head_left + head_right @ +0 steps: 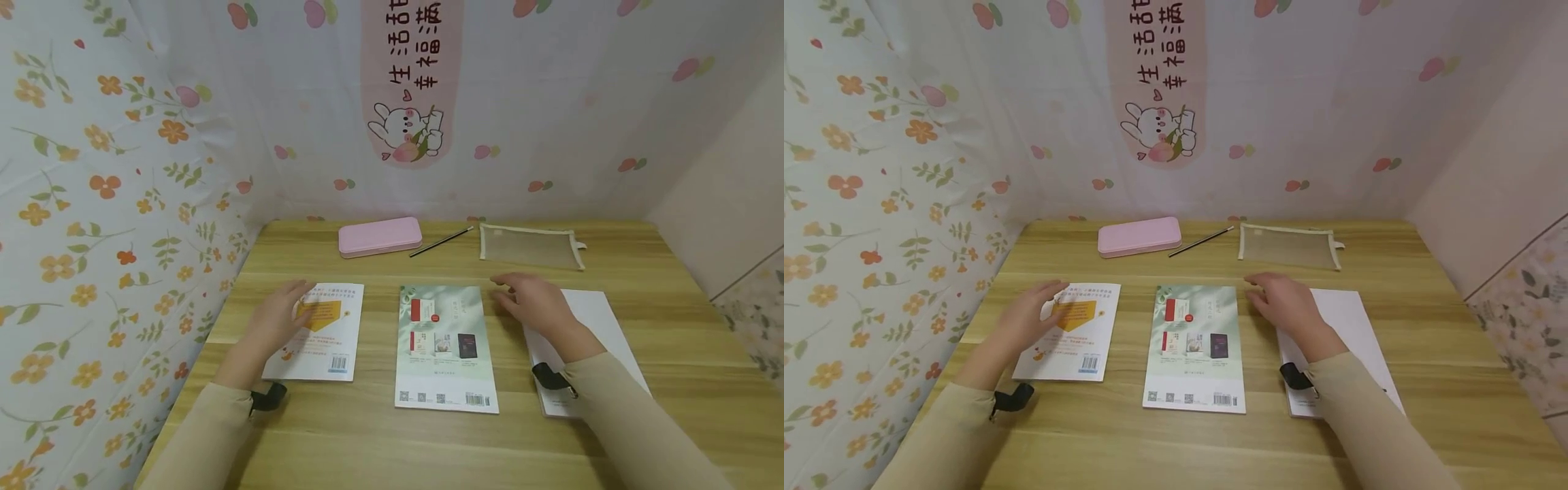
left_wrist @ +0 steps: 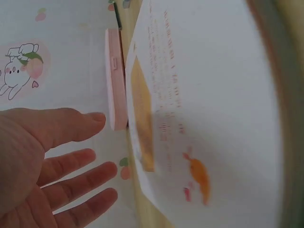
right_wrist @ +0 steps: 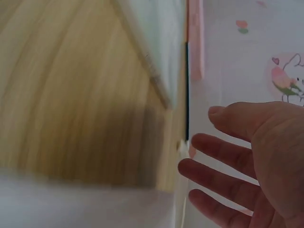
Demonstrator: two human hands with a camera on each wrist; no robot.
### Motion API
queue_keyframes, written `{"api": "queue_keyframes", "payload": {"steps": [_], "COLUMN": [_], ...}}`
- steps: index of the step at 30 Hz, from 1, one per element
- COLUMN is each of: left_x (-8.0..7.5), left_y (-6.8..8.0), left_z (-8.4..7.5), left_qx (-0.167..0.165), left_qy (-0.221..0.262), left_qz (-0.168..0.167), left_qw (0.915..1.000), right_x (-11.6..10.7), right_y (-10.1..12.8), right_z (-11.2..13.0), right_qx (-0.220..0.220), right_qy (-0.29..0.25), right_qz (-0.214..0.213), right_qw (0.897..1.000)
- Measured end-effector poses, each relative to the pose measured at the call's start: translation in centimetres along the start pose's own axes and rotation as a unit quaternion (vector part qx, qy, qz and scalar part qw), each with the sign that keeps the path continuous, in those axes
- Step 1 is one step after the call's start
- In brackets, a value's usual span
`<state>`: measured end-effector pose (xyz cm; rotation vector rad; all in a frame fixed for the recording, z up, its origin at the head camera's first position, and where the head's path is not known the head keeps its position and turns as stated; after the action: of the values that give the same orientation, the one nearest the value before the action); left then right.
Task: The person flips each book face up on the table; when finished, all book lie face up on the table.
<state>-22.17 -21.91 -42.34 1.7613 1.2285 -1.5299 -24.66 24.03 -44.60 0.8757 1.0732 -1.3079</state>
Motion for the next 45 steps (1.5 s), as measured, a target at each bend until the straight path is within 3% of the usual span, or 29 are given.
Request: {"api": "queue_keyframes", "payload": {"steps": [8,16,20,25,29,45], "left_x": [0.9,1.1,1.1,1.0,0.9,0.6], "left_y": [2.5,3.9,5.1,6.1,6.4,8.3], "left_z": [1.0,1.4,2.0,2.5,2.4,3.4], "left_qx": [-0.044,-0.062,-0.086,-0.092,-0.089,-0.096], "left_qy": [0.038,0.056,0.054,0.03,0.03,0.051], "left_qz": [0.029,0.024,0.021,0.029,0.035,0.045], "left_qw": [0.9979,0.9962,0.9947,0.9949,0.995,0.9931], "right_x": [1.4,3.2,4.5,5.1,5.4,7.9], "right_y": [-1.0,-2.1,-2.6,-3.1,-3.5,-6.2], "right_z": [4.6,8.4,10.1,11.9,13.3,17.8], "right_qx": [0.003,-0.024,-0.058,-0.098,-0.103,-0.148], "right_qy": [-0.113,-0.154,-0.157,-0.166,-0.184,-0.167], "right_qz": [0.07,0.112,0.133,0.14,0.153,0.131], "right_qw": [0.991,0.981,0.977,0.971,0.965,0.966]}}
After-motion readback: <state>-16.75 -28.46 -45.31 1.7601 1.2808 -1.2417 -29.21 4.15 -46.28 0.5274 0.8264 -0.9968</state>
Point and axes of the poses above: each hand's wrist, its own y-axis away from the middle knuckle, its own x-axis out of the palm, z = x × y, the point moved 5 cm from there along -y, towards the middle knuckle, and after that the axes turned 11 degrees about x, right-handed, at the moved point
